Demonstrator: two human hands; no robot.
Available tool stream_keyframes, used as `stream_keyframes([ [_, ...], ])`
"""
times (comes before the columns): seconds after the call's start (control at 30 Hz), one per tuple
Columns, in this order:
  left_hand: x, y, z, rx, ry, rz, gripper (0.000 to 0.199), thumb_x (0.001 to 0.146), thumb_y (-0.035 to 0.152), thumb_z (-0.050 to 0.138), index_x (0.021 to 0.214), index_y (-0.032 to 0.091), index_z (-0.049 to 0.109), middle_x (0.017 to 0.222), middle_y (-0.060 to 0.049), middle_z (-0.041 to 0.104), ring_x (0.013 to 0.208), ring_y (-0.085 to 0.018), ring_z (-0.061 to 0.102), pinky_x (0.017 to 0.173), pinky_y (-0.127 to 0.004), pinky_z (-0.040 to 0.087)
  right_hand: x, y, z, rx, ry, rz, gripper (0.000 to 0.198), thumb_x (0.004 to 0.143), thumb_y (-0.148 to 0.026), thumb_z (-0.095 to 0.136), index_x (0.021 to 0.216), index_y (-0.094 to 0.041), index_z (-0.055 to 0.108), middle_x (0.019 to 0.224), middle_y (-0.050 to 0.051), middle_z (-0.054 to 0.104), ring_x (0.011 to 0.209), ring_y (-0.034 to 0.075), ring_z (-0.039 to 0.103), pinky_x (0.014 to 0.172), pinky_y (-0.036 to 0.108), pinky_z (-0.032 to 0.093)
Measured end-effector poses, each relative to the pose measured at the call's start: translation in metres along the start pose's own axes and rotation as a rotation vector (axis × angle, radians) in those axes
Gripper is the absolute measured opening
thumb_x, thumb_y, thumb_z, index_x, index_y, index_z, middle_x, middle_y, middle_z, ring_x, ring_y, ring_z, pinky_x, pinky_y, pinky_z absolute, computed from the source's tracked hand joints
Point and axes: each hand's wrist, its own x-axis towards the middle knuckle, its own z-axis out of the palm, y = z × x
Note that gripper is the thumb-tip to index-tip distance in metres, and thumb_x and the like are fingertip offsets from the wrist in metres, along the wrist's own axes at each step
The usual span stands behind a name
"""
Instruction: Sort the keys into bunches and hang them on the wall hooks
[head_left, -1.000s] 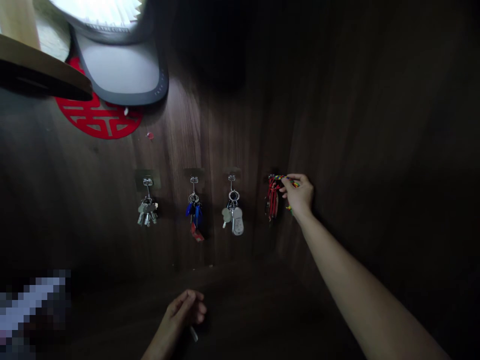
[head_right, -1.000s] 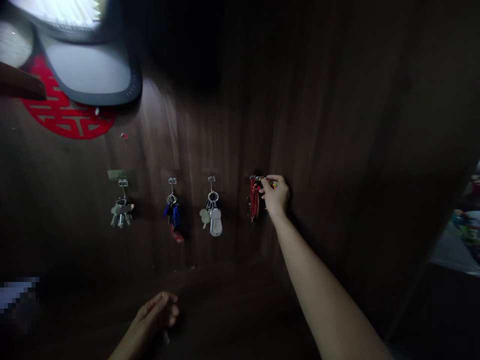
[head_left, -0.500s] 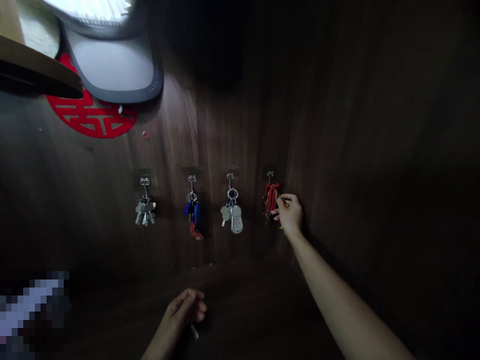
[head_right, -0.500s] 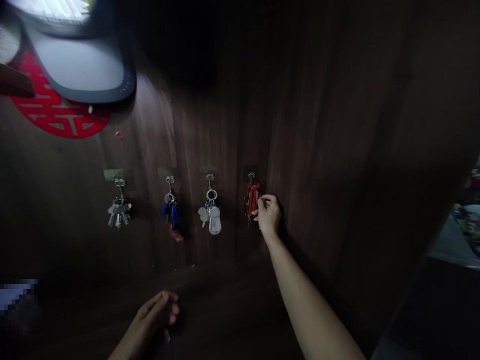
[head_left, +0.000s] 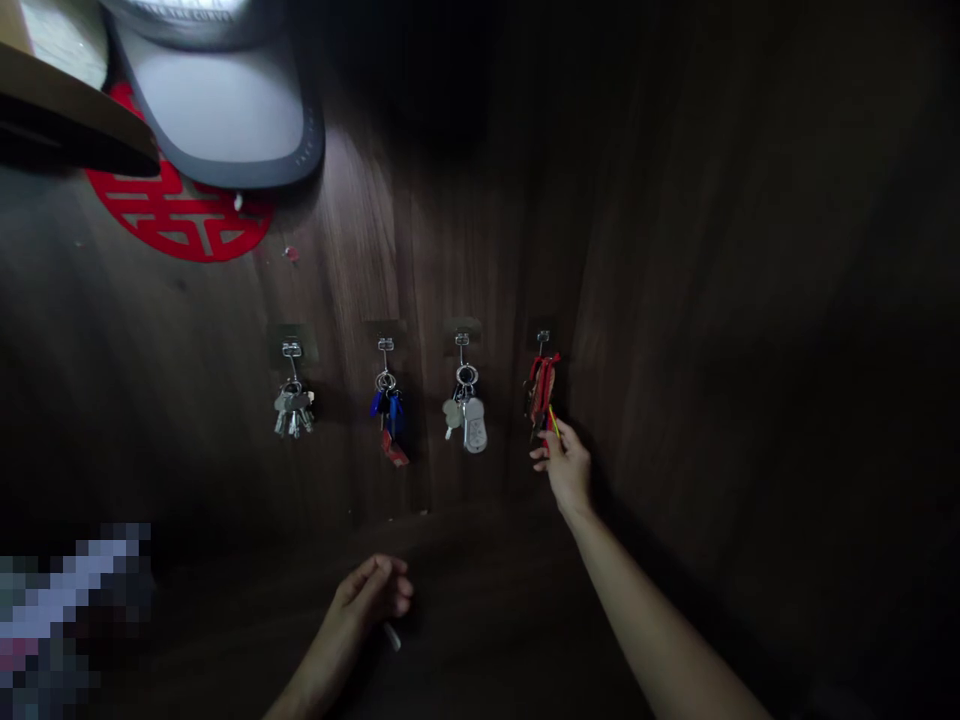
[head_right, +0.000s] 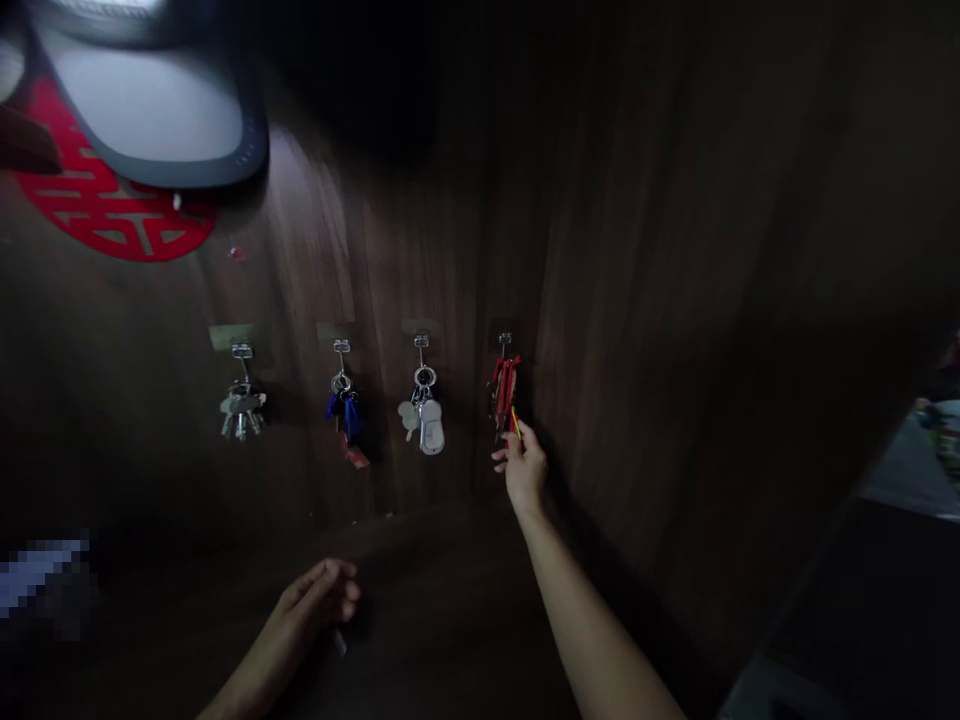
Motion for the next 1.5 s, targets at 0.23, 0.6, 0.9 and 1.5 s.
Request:
stream_keyframes([
  [0.23, 0.002, 0.007, -0.009, -0.135, 0.102, 0.040, 0.040, 0.060, 0.049, 0.075, 0.078, 0.015, 0.065, 0.063, -0.001, 0.065, 0.054, -0.011, 0.056, 0.056, -0.022, 0.045, -0.025, 0.015, -0.005, 0.038, -0.001, 0.057, 0.050, 0.072, -0.051, 0.055, 0.109, -0.017, 0.057, 0.087, 0.004, 0.064, 0.050, 0.009, 0.059, 0.040, 0.020, 0.049],
  [0.6, 0.008, 0.015, -0.032, -0.202, 0.403, 0.251, 0.034, 0.057, 0.043, 0.074, 0.072, 0.015, 0.065, 0.057, 0.003, 0.060, 0.050, -0.009, 0.051, 0.049, -0.018, 0.041, -0.061, 0.023, -0.001, 0.137, -0.062, 0.203, 0.055, 0.063, -0.045, 0.066, 0.111, -0.018, 0.056, 0.090, 0.003, 0.060, 0.055, 0.009, 0.060, 0.042, 0.021, 0.051],
  [0.9, 0.013, 0.012, -0.046, -0.238, 0.539, 0.264, 0.033, 0.057, 0.043, 0.071, 0.071, 0.015, 0.062, 0.056, 0.004, 0.058, 0.049, -0.007, 0.051, 0.049, -0.017, 0.039, -0.120, 0.009, 0.033, 0.010, -0.495, 0.188, 0.037, 0.070, -0.042, 0.060, 0.098, -0.018, 0.062, 0.089, 0.005, 0.064, 0.055, 0.012, 0.059, 0.043, 0.023, 0.046],
  [1.5, 0.012, 0.010, -0.044, -0.031, 0.536, 0.316, 0.036, 0.064, 0.051, 0.063, 0.070, 0.016, 0.061, 0.055, 0.003, 0.058, 0.048, -0.009, 0.051, 0.050, -0.020, 0.040, -0.199, -0.025, 0.049, -0.523, -1.278, -0.494, 0.032, 0.081, -0.020, 0.058, 0.112, -0.028, 0.059, 0.119, 0.001, 0.060, 0.114, 0.020, 0.049, 0.097, 0.037, 0.036],
])
